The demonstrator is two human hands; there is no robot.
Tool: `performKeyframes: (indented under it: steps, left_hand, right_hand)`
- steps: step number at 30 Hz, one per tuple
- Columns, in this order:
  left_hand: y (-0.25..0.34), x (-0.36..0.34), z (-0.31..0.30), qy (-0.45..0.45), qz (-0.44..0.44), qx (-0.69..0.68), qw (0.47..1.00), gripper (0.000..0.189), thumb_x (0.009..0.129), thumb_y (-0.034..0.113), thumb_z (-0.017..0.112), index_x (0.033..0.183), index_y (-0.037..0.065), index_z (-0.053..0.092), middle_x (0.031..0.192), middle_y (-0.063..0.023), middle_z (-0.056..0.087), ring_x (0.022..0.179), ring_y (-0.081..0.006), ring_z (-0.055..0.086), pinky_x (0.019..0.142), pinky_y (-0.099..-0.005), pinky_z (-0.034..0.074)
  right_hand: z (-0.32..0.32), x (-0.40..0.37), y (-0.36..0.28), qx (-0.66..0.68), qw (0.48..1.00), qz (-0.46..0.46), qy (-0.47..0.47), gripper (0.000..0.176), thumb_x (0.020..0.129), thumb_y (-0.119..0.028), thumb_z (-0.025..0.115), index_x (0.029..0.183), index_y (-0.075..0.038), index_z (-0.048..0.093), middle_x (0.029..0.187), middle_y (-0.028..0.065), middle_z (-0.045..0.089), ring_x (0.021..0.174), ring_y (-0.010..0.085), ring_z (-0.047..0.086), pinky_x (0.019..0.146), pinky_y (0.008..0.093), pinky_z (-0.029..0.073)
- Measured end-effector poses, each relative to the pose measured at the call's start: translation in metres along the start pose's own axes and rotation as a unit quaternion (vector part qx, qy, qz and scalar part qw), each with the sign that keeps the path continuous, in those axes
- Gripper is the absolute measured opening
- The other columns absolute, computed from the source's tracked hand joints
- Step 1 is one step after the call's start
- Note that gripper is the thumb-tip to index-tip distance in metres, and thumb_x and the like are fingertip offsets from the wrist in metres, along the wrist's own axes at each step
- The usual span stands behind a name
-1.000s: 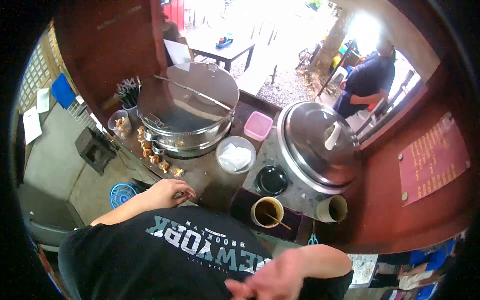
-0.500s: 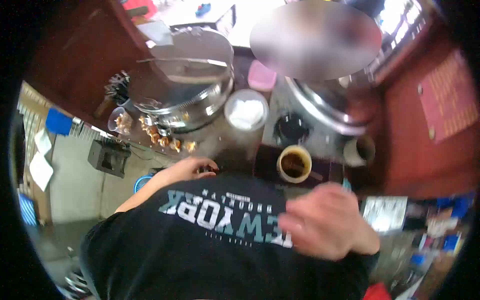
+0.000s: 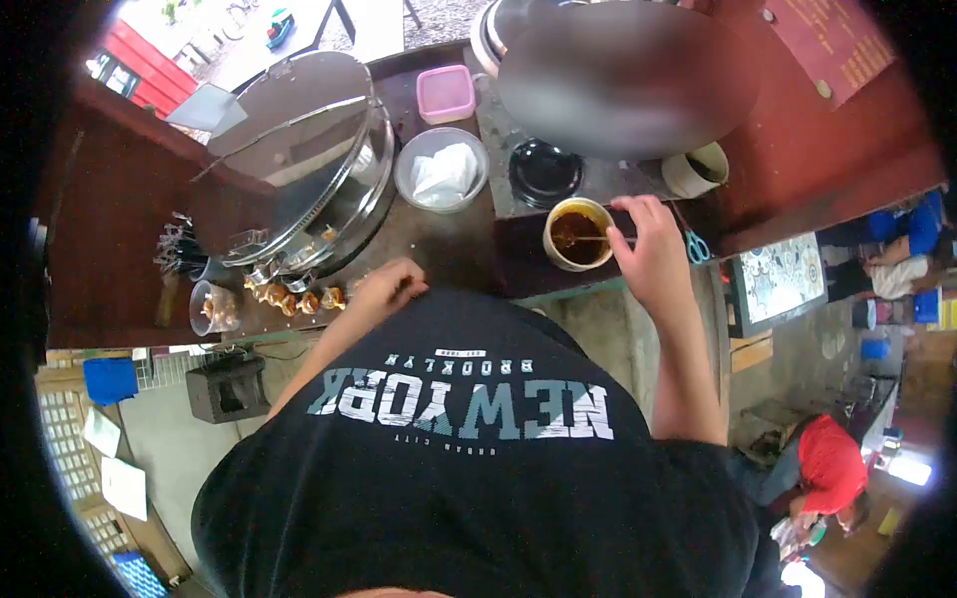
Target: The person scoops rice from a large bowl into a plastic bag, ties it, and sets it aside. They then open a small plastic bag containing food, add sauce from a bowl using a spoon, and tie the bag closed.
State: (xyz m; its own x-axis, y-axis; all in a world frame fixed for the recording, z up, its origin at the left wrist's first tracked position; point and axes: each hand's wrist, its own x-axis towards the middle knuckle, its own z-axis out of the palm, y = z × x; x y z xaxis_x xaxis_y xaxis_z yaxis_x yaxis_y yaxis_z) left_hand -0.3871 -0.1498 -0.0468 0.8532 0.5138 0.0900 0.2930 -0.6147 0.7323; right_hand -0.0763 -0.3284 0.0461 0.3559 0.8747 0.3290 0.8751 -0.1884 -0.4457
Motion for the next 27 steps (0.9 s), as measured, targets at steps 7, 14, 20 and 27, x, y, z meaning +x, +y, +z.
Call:
performKeyframes:
  steps: [7,14,20,27]
  left_hand:
    - [0.018,0.029,-0.008,0.142,0.011,0.044,0.989,0.012,0.086,0.014,0.060,0.094,0.005,0.063,0.091,-0.0108,0.059,0.083,-0.0283,0.059,0.073,-0.0359,0.047]
    - [-0.029,0.118,-0.004,0.009,-0.019,0.313,0.949,0.019,0.082,0.014,0.055,0.092,0.007,0.069,0.099,-0.0159,0.063,0.093,-0.0320,0.061,0.081,-0.0412,0.049]
    - [-0.035,0.140,0.005,-0.010,-0.086,0.368,0.926,0.017,0.078,0.014,0.056,0.083,0.006,0.071,0.091,-0.0150,0.068,0.089,-0.0274,0.065,0.079,-0.0410,0.050]
    - [-0.025,0.141,-0.004,0.049,-0.123,0.319,0.939,0.019,0.070,0.025,0.072,0.069,0.006,0.071,0.075,-0.0152,0.067,0.075,-0.0278,0.067,0.069,-0.0393,0.051]
  right_hand:
    - [0.033,-0.030,-0.047,0.216,0.961,0.036,-0.172,0.020,0.077,-0.004,0.064,0.096,-0.001,0.062,0.087,0.0117,0.061,0.080,0.0243,0.062,0.070,0.0314,0.049]
    - [0.112,-0.058,-0.013,0.355,0.868,0.044,-0.343,0.033,0.075,0.000,0.064,0.109,-0.001,0.062,0.101,0.0125,0.065,0.090,0.0203,0.064,0.080,0.0310,0.050]
    - [0.110,-0.050,-0.011,0.472,0.781,0.041,-0.407,0.042,0.082,-0.003,0.062,0.124,0.001,0.053,0.111,0.0085,0.062,0.097,0.0126,0.058,0.086,0.0278,0.046]
    - [0.093,-0.030,-0.016,0.380,0.834,0.017,-0.400,0.032,0.085,-0.004,0.062,0.116,0.001,0.057,0.101,0.0084,0.065,0.089,0.0124,0.060,0.079,0.0264,0.048]
